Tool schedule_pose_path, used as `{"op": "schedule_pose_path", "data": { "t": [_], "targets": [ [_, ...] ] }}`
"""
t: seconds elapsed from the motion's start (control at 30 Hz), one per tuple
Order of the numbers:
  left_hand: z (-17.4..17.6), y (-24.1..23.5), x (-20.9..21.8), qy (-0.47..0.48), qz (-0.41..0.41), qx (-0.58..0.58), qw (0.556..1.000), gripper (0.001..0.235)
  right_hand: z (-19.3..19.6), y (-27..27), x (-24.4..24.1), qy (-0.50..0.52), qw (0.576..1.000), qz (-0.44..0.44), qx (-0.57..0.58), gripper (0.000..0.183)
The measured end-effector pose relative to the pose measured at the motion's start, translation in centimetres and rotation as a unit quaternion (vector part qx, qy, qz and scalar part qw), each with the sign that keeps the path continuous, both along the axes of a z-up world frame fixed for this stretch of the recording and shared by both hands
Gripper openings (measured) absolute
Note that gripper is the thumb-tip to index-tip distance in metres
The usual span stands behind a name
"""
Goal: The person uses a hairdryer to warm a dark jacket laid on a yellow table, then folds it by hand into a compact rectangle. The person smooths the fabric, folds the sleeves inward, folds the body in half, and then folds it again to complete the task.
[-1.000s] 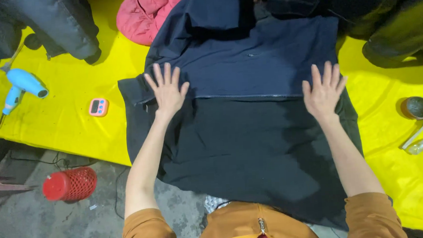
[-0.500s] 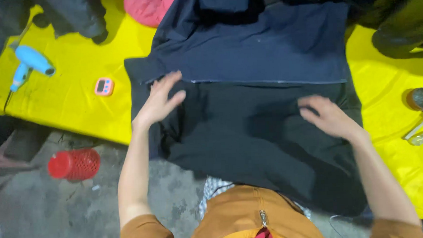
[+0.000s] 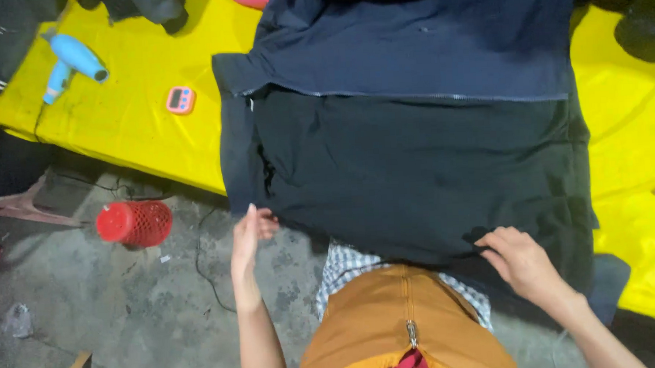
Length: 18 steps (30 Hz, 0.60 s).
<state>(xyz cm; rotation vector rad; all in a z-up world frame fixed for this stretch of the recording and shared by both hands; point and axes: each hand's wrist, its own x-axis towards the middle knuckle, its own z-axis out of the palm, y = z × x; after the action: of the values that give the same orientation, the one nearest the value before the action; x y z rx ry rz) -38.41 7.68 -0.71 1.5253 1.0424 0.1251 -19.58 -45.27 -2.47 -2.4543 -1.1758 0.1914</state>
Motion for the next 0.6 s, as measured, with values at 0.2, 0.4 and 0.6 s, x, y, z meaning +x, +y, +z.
{"op": "schedule_pose_path", "data": {
  "t": [0.2, 0.4, 0.6],
  "targets": [
    [3.7, 0.1, 1.8, -0.051, -0.131, 0.084, 0.987, 0.04, 9.5, 0.3, 1.4, 0.173, 0.984, 0.027, -0.002, 0.026],
    [9.5, -1.2, 5.5, -0.074, -0.34, 0.204, 0.915, 0.112, 12.2, 0.4, 11.6, 0.142, 0.989, -0.02, -0.028, 0.026],
    [9.9, 0.2, 17.0, -0.03, -0.353, 0.331, 0.875, 0.087, 5.0, 5.5, 25.6, -0.352, 0.909, -0.178, -0.138, 0.027]
  ]
}}
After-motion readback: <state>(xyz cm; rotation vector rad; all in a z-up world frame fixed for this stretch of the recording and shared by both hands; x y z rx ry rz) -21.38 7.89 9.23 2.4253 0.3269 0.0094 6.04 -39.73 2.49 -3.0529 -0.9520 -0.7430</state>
